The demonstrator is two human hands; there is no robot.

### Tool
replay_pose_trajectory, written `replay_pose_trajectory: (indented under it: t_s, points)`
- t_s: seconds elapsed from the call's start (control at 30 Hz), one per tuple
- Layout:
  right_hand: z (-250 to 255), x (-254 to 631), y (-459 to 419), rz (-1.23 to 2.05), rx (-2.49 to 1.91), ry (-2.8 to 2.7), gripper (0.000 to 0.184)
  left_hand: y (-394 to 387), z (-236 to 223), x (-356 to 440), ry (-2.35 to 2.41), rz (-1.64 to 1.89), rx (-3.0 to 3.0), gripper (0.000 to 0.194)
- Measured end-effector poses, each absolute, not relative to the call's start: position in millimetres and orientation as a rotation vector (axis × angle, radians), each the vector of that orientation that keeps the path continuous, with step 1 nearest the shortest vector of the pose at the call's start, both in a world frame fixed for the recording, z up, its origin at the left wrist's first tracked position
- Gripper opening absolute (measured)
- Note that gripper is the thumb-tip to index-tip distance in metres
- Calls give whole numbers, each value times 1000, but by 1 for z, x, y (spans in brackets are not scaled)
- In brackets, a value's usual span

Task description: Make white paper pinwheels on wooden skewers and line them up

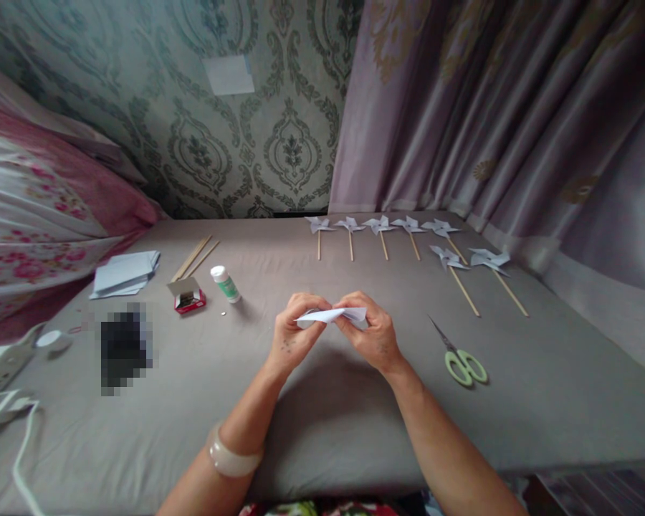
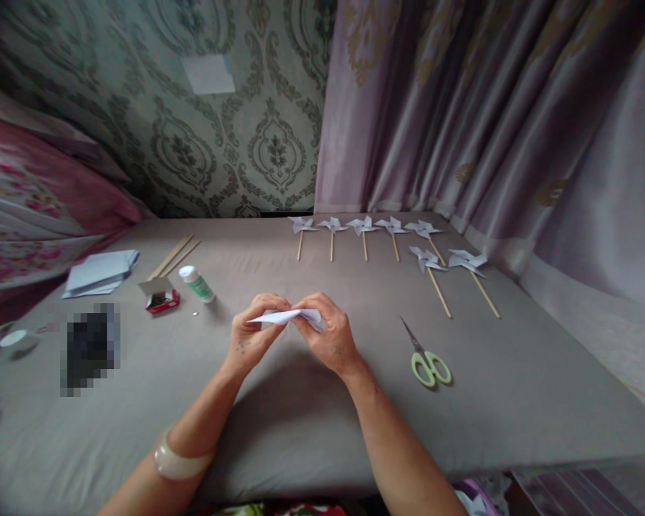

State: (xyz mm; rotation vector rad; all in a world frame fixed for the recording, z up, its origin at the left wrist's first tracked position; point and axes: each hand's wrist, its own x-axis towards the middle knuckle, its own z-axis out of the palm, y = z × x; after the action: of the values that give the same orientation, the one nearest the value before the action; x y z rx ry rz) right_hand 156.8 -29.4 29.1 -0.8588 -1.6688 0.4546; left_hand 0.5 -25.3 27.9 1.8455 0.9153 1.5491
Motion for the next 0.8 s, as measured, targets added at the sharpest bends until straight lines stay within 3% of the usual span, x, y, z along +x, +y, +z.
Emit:
replay_pose_trajectory:
  t_s: [0.8]
  points:
    - [37,168,-32,177,-790,-1830,10,-29,36,-4,940,1629,2231,9]
